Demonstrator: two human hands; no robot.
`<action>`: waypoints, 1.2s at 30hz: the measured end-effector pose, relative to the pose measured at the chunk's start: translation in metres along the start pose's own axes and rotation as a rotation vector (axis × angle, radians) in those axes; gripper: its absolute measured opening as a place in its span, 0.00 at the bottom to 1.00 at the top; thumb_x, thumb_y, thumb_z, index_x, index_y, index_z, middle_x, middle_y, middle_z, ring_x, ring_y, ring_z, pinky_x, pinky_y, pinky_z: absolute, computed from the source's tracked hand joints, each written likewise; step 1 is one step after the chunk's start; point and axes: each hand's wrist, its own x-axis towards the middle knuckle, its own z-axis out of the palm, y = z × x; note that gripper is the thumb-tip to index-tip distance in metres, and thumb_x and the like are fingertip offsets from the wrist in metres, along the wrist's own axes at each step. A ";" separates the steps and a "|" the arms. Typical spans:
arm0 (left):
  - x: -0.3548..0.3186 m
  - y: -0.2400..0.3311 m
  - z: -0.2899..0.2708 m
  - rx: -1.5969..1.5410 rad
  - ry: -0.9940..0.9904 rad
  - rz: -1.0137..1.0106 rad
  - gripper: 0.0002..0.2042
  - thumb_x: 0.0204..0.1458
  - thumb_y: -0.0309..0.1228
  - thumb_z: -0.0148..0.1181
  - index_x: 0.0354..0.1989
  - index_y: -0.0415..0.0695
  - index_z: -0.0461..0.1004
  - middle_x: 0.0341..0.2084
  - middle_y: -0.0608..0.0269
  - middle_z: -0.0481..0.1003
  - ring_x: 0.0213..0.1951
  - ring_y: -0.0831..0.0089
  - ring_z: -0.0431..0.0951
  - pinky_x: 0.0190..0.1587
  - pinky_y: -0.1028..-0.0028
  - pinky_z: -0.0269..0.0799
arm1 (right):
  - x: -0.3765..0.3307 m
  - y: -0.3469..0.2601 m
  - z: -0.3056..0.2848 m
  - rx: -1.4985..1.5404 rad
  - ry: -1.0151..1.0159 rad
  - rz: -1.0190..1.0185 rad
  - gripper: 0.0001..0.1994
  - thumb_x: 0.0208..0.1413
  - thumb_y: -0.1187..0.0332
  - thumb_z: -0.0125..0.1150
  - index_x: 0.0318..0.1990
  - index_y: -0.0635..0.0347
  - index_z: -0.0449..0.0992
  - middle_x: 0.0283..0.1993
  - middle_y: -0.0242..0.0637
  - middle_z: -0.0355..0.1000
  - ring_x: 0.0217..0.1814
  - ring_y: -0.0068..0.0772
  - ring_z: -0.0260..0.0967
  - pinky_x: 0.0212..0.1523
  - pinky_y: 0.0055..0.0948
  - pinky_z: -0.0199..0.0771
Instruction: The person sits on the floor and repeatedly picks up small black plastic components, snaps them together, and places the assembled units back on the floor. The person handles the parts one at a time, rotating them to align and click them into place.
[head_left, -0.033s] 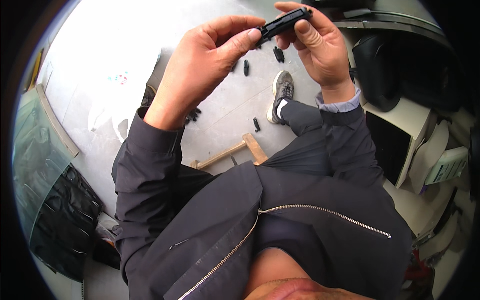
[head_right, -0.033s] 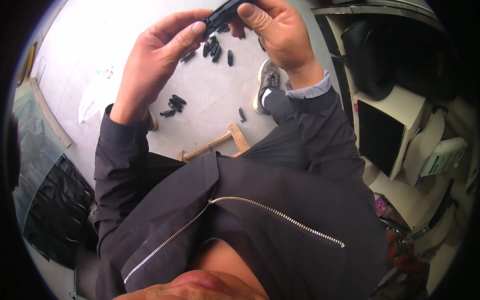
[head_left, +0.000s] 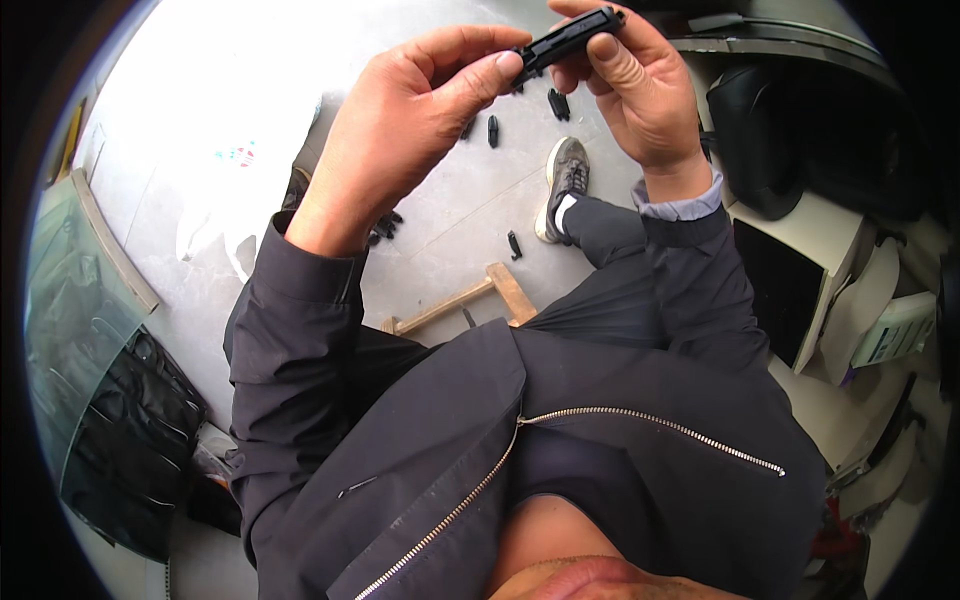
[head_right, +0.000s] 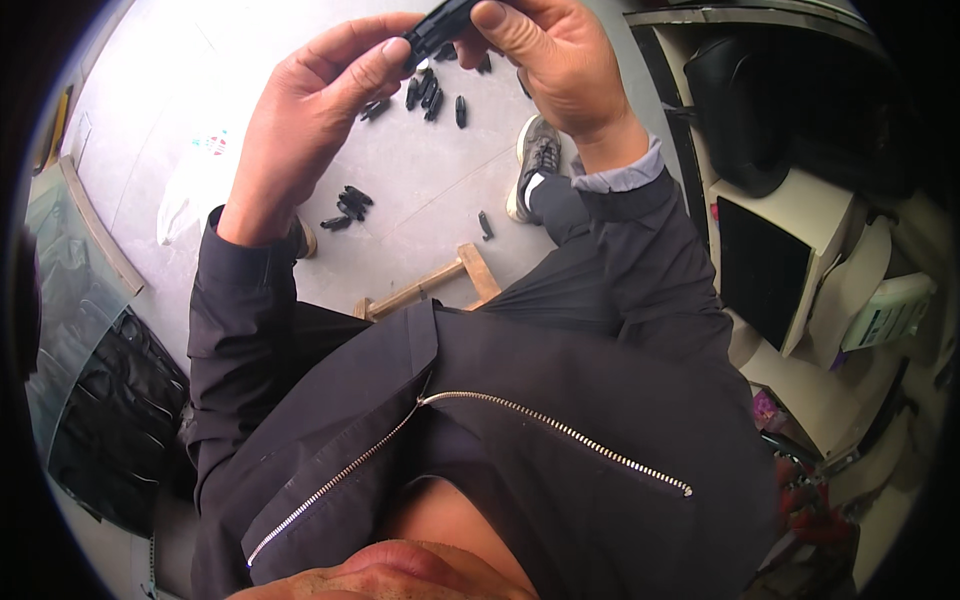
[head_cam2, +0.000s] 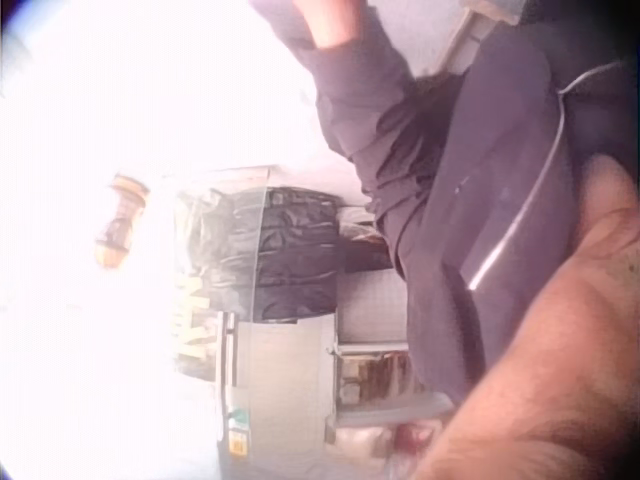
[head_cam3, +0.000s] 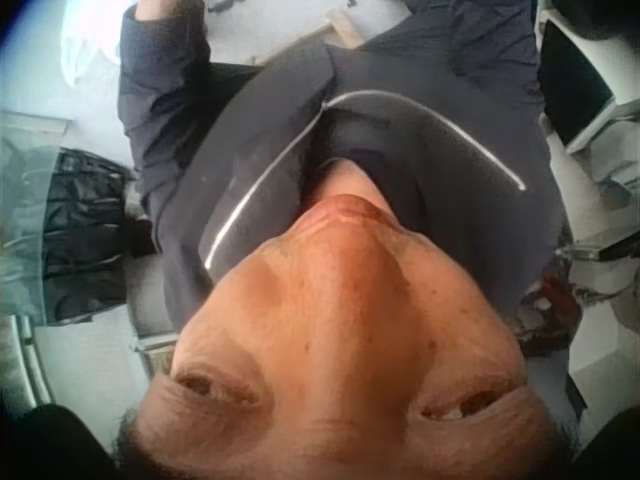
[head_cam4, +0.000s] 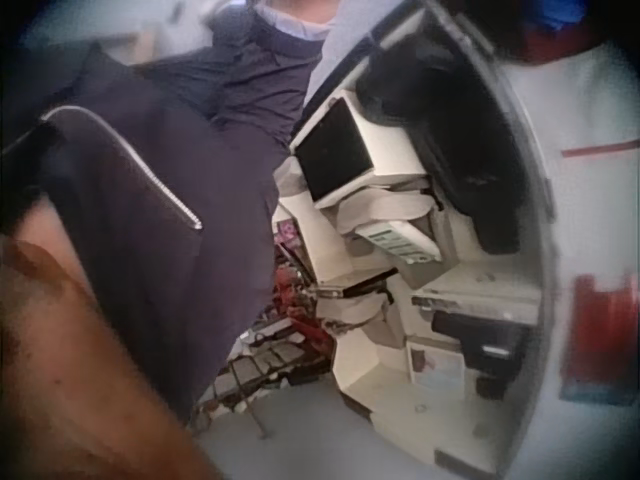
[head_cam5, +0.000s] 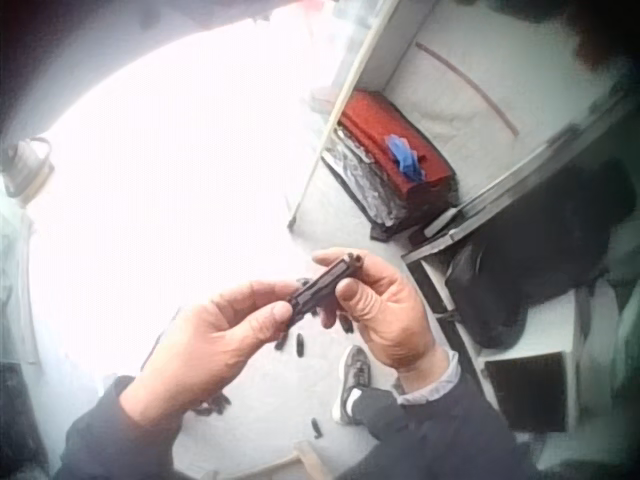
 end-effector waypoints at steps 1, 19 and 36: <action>0.002 -0.001 0.002 -0.035 0.009 0.035 0.16 0.68 0.38 0.68 0.58 0.42 0.84 0.39 0.67 0.84 0.41 0.83 0.79 0.45 0.78 0.74 | 0.001 0.003 0.002 0.100 0.053 0.113 0.23 0.71 0.61 0.68 0.67 0.63 0.75 0.45 0.36 0.82 0.40 0.28 0.77 0.43 0.24 0.75; 0.006 0.007 0.002 -0.108 0.144 -0.147 0.12 0.68 0.32 0.66 0.54 0.39 0.78 0.39 0.70 0.80 0.40 0.82 0.76 0.45 0.80 0.72 | 0.008 0.016 0.012 0.077 0.171 0.131 0.10 0.70 0.66 0.69 0.48 0.64 0.80 0.39 0.35 0.82 0.38 0.22 0.76 0.45 0.24 0.77; 0.004 -0.024 -0.006 0.895 0.159 0.326 0.14 0.61 0.34 0.73 0.50 0.40 0.81 0.40 0.52 0.85 0.43 0.62 0.88 0.45 0.64 0.82 | 0.010 0.069 0.000 -0.093 0.239 0.366 0.07 0.65 0.70 0.71 0.45 0.63 0.80 0.37 0.29 0.79 0.35 0.18 0.73 0.36 0.22 0.75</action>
